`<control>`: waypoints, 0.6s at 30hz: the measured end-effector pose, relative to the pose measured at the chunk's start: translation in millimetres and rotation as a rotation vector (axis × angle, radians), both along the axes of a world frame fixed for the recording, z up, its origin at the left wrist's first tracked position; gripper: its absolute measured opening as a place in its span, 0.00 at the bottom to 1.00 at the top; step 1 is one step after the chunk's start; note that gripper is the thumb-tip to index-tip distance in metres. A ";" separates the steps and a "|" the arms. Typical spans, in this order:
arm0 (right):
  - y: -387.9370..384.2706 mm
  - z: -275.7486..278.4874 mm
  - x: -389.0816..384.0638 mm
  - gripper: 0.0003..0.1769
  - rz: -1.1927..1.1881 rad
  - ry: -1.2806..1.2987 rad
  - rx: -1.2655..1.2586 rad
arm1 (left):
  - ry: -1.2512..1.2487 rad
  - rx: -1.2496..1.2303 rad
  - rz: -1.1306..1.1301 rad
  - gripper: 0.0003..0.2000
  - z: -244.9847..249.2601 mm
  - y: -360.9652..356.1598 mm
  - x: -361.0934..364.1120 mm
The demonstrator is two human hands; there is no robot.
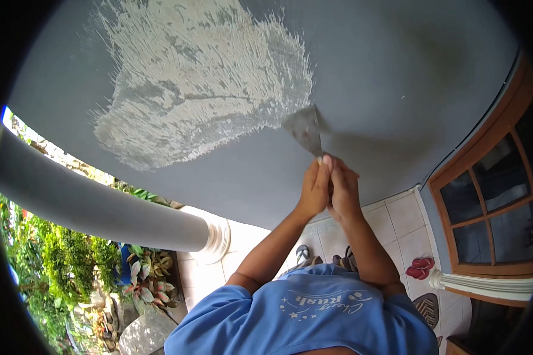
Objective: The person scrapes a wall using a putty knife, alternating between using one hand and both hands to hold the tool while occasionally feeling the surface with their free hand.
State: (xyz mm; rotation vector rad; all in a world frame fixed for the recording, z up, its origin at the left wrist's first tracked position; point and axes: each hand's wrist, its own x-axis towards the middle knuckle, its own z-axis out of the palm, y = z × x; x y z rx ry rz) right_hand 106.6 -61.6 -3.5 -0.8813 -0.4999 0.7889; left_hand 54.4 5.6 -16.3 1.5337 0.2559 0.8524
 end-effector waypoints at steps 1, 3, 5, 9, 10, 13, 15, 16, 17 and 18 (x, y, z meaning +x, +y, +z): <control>7.7 -5.4 6.1 0.17 -0.010 -0.150 0.042 | -0.010 0.033 -0.027 0.21 3.1 9.7 0.8; 19.4 4.1 14.9 0.16 -0.004 -0.254 0.131 | 0.009 0.060 -0.089 0.22 33.3 16.2 0.3; 3.1 20.4 15.3 0.19 0.064 -0.182 0.051 | 0.027 0.058 -0.105 0.22 66.6 2.4 -4.7; -22.7 23.6 -2.1 0.20 0.115 -0.014 0.017 | 0.067 -0.042 -0.016 0.21 38.0 -23.4 -15.5; -24.3 14.8 -5.6 0.21 0.112 0.012 -0.009 | 0.085 -0.089 -0.024 0.21 27.8 -26.2 -18.2; -24.7 -5.0 -5.2 0.22 0.123 -0.005 0.018 | 0.141 -0.147 -0.032 0.21 14.6 -25.7 -22.0; -18.7 -3.0 -2.4 0.21 0.093 -0.024 0.053 | 0.127 -0.116 -0.037 0.21 17.9 -21.4 -17.7; -16.4 -2.2 -0.2 0.21 0.084 -0.036 0.060 | 0.102 -0.091 -0.039 0.21 22.4 -21.1 -14.4; -16.7 -2.9 1.4 0.21 0.075 -0.045 0.061 | 0.079 -0.073 -0.041 0.21 23.5 -22.2 -11.9; -16.8 -3.9 4.1 0.21 0.080 -0.050 0.035 | 0.088 -0.046 -0.013 0.21 20.8 -21.6 -9.3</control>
